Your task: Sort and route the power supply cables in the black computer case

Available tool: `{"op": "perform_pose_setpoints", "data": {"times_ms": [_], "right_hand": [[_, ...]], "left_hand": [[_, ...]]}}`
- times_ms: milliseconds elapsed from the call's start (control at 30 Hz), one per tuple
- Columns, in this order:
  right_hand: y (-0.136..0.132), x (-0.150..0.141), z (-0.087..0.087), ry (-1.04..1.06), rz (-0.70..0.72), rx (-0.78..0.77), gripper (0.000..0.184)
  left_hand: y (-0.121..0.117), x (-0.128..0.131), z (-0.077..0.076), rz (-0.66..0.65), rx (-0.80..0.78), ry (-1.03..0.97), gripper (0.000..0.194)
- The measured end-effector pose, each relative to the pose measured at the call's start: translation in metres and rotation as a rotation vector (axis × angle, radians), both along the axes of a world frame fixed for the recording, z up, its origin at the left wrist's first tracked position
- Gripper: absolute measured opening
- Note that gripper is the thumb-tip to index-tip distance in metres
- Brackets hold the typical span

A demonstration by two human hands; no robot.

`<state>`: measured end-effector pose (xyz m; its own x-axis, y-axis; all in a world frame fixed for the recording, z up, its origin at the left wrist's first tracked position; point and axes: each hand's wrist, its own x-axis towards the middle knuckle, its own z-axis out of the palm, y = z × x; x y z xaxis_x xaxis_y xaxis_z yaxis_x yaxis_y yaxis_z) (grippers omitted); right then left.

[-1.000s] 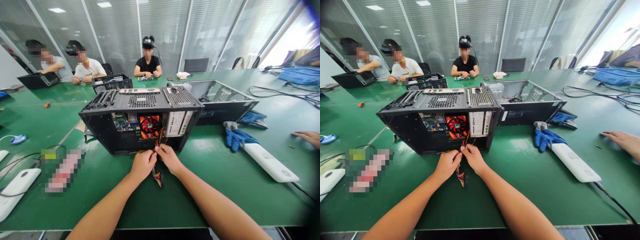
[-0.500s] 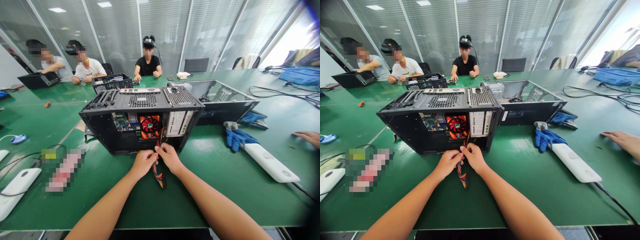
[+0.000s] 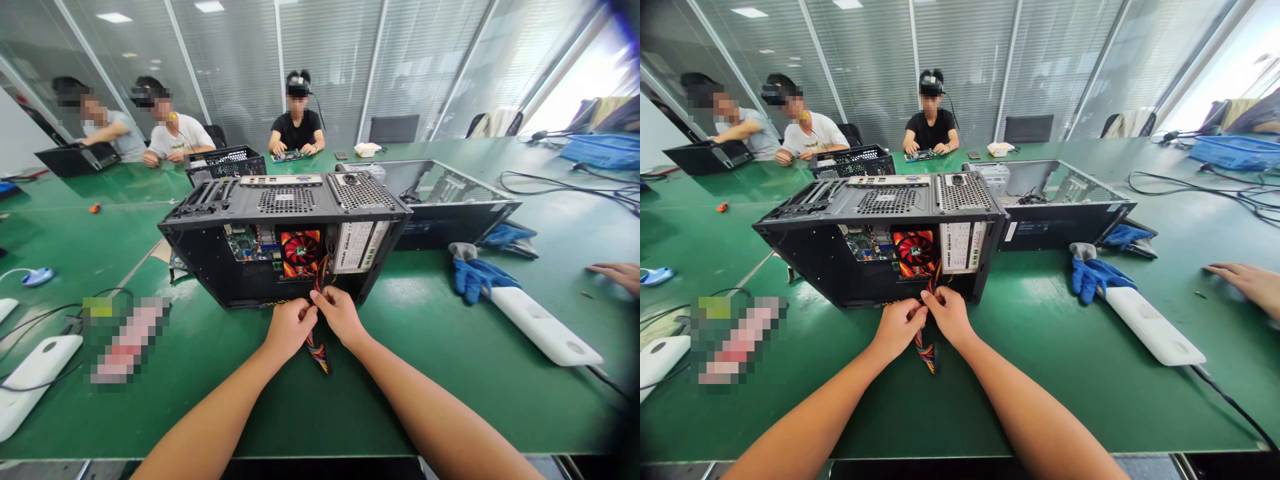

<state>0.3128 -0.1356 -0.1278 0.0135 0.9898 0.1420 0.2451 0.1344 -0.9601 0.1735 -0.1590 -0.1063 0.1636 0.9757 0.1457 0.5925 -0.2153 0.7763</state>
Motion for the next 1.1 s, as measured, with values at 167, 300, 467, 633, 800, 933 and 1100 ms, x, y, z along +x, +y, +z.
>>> {"op": "perform_pose_setpoints", "data": {"times_ms": [167,300,467,633,800,933,1100], "right_hand": [[0.001,0.001,-0.001,-0.029,-0.022,-0.015,0.045],[-0.001,0.001,0.003,0.063,0.051,-0.047,0.044],[-0.005,-0.002,0.008,0.367,0.16,-0.178,0.046],[-0.006,-0.004,0.008,0.538,0.193,-0.214,0.048],[-0.008,-0.003,0.012,0.552,0.204,-0.233,0.045],[-0.009,-0.003,0.012,0.469,0.177,-0.191,0.043],[-0.005,-0.003,0.003,0.367,0.129,-0.151,0.044]], "left_hand": [[0.004,0.0,-0.006,-0.009,-0.267,-0.321,0.026],[0.003,0.003,-0.01,-0.023,-0.598,-0.731,0.028],[0.003,0.004,-0.007,-0.126,-0.82,-1.09,0.024],[0.004,-0.001,-0.007,-0.175,-0.932,-1.195,0.019],[0.005,-0.003,-0.009,-0.182,-0.89,-1.157,0.024],[0.005,-0.001,-0.01,-0.149,-0.832,-1.123,0.033],[0.005,0.002,-0.011,-0.084,-0.742,-1.026,0.038]]}}
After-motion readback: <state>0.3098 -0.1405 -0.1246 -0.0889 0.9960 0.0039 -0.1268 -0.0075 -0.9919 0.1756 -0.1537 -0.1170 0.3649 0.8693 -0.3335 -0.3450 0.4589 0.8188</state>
